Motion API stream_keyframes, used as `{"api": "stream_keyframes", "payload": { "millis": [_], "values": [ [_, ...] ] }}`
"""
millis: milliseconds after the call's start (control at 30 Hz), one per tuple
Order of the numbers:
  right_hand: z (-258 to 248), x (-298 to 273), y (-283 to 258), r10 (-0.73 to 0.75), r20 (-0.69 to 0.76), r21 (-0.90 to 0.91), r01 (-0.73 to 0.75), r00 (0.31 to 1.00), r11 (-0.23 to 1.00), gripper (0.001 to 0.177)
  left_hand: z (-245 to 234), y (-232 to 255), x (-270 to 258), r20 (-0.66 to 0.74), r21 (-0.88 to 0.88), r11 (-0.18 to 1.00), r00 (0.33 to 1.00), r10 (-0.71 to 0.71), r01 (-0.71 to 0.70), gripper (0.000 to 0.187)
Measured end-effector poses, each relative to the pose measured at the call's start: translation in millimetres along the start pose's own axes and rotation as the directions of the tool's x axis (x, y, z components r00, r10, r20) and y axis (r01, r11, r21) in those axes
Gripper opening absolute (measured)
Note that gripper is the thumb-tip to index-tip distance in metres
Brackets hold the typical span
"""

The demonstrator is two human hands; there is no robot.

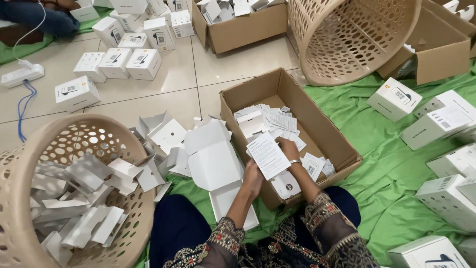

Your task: The person packs small electronics into cardboard boxes.

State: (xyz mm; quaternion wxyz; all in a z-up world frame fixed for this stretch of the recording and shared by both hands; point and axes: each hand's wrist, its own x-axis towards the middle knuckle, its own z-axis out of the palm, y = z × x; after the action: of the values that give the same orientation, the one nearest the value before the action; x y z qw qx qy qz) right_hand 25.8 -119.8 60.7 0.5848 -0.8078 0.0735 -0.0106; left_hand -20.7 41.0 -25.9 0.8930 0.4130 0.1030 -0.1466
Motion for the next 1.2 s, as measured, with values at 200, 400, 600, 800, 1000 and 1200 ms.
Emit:
{"api": "stream_keyframes", "payload": {
  "millis": [200,400,600,800,1000,1200],
  "values": [
    [-29,-73,-37,-0.047,0.126,0.216,0.019,0.991,0.976,0.023,-13,82,-137,-0.113,0.199,0.967,0.984,-0.136,0.156,0.037],
    [15,-146,-56,-0.026,0.523,0.141,-0.056,0.852,0.988,0.030,-129,18,-148,-0.206,0.301,0.929,0.966,-0.156,0.214,0.035],
    [76,-185,-73,-0.242,0.464,-0.528,0.485,0.852,0.697,0.059,-97,91,-178,-0.123,0.900,0.421,0.864,0.488,-0.110,0.033],
    [103,-200,-63,-0.280,0.579,-0.325,0.532,0.766,0.782,0.042,-159,144,-152,-0.100,0.991,0.133,0.649,0.754,-0.001,0.023],
    [116,-203,-96,-0.322,0.570,-0.258,0.537,0.756,0.803,0.030,-228,175,-108,-0.068,0.966,-0.111,0.643,0.763,0.235,0.041],
    [132,-198,-116,-0.285,0.570,-0.273,0.504,0.771,0.819,0.028,-274,216,-99,-0.093,0.893,-0.154,0.509,0.856,0.422,0.033]
  ]
}}
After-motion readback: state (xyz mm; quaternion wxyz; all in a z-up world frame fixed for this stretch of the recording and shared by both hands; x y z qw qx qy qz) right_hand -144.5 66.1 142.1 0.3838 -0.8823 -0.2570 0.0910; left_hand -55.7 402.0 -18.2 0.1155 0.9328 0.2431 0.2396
